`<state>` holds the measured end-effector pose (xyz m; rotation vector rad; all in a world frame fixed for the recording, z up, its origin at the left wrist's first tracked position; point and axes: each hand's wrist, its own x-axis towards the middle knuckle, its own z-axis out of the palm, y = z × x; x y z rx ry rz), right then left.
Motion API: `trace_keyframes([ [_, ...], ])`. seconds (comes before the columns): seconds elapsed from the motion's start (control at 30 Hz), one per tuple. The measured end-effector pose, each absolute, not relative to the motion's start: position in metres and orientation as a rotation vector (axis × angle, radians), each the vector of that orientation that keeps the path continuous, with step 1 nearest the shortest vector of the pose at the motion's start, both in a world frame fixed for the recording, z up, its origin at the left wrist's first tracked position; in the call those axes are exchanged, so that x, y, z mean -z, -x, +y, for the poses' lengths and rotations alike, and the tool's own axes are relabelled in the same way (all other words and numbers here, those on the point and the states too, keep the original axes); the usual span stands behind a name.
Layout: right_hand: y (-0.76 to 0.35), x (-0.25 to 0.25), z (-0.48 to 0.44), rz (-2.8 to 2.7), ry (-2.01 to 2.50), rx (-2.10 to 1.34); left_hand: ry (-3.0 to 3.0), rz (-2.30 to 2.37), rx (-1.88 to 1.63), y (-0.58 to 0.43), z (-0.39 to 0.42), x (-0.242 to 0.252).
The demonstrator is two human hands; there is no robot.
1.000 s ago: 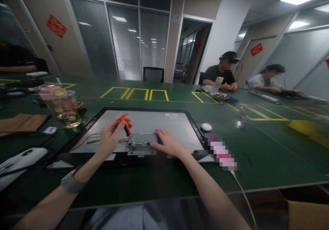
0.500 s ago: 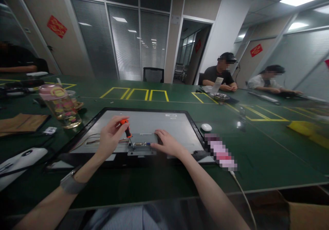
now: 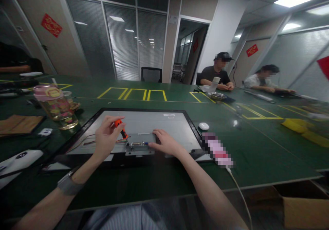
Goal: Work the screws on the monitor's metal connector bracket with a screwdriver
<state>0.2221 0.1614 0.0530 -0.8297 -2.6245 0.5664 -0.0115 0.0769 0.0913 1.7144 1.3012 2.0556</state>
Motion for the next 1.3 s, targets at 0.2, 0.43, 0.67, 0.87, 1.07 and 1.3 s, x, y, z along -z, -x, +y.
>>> trace_keyframes([
  [0.2,-0.2227,-0.0546,0.1604,-2.624,0.827,-0.575,-1.644,1.226,-1.997,0.0121,0.074,-0.0922],
  [0.43,-0.2224,-0.0519,0.1624,-2.632,0.815,-0.563,-1.709,1.273,-2.042,0.0137,0.0765,-0.0914],
  [0.67,-0.2218,-0.0527,0.1618,-2.631,0.832,-0.576,-1.706,1.343,-2.045,0.0134,0.0742,-0.0956],
  [0.87,-0.2212,-0.0506,0.163,-2.621,0.815,-0.57,-1.707,1.341,-2.158,0.0137,0.0758,-0.0931],
  [1.07,-0.221,-0.0517,0.1621,-2.618,0.828,-0.573,-1.689,1.243,-1.939,0.0109,0.0729,-0.089],
  [1.3,-0.2221,-0.0528,0.1616,-2.617,0.821,-0.587,-1.703,1.24,-2.134,0.0148,0.0812,-0.0879],
])
